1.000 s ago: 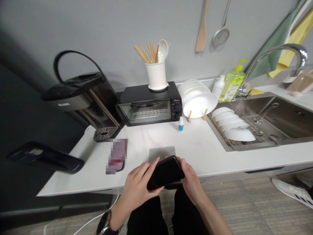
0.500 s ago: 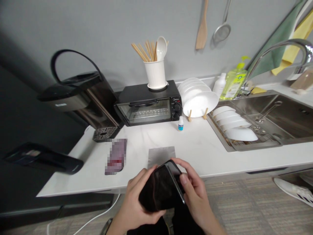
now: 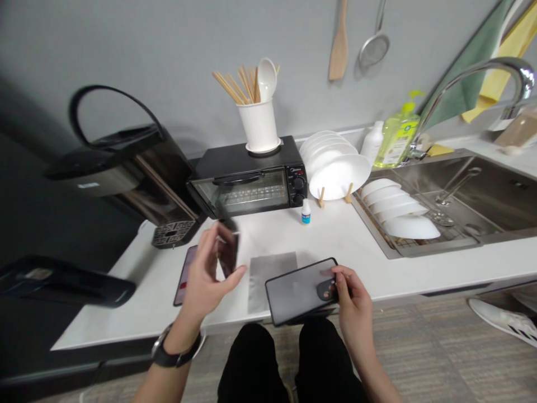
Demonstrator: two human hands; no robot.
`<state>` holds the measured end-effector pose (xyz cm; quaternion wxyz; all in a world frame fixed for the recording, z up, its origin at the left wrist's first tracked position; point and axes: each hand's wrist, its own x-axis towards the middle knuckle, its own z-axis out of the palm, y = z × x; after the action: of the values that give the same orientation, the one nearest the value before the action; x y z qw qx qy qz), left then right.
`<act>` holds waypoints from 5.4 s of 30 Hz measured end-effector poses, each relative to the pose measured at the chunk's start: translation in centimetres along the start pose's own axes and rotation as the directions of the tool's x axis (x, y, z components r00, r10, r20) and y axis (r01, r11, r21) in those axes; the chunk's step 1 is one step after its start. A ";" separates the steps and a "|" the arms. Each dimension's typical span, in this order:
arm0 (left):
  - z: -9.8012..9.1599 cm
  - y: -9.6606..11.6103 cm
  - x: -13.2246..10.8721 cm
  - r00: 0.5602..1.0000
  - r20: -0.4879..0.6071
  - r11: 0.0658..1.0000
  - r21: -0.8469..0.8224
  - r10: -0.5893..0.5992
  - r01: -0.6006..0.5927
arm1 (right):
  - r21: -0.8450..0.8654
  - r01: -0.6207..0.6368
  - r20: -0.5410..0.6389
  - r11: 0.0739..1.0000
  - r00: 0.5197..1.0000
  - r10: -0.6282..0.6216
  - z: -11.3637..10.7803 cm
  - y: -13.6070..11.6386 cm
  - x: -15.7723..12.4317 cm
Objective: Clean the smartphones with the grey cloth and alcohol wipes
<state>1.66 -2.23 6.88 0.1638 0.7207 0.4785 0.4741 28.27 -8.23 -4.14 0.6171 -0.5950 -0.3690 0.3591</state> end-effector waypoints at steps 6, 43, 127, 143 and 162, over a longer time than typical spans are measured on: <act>4.9 -7.3 6.5 0.833 0.552 0.982 0.172 -0.032 -0.077 | 0.048 -0.034 0.090 0.998 0.996 0.030 -0.7 0.0 1.2; -4.9 -5.3 -14.9 0.960 0.126 0.865 0.474 -0.249 0.162 | -0.459 0.547 0.499 0.700 0.811 -0.307 5.3 1.2 4.2; 4.2 -5.0 -7.6 0.918 0.344 0.975 0.166 -0.200 0.150 | -0.586 0.776 0.652 0.231 0.621 -0.434 3.7 1.5 0.8; 3.9 -5.5 -8.1 0.917 0.336 0.971 0.171 -0.215 0.165 | -0.451 0.831 0.765 0.324 0.547 -0.338 3.2 -0.3 -1.6; 3.9 -5.7 -8.2 0.915 0.340 0.973 0.154 -0.215 0.172 | -0.362 0.823 0.809 0.437 0.511 -0.292 6.2 -0.2 -3.5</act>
<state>1.16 -5.49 -3.30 0.2497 0.7520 0.5378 0.2880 21.14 -8.36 -3.88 0.2501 -0.4484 -0.8503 0.1156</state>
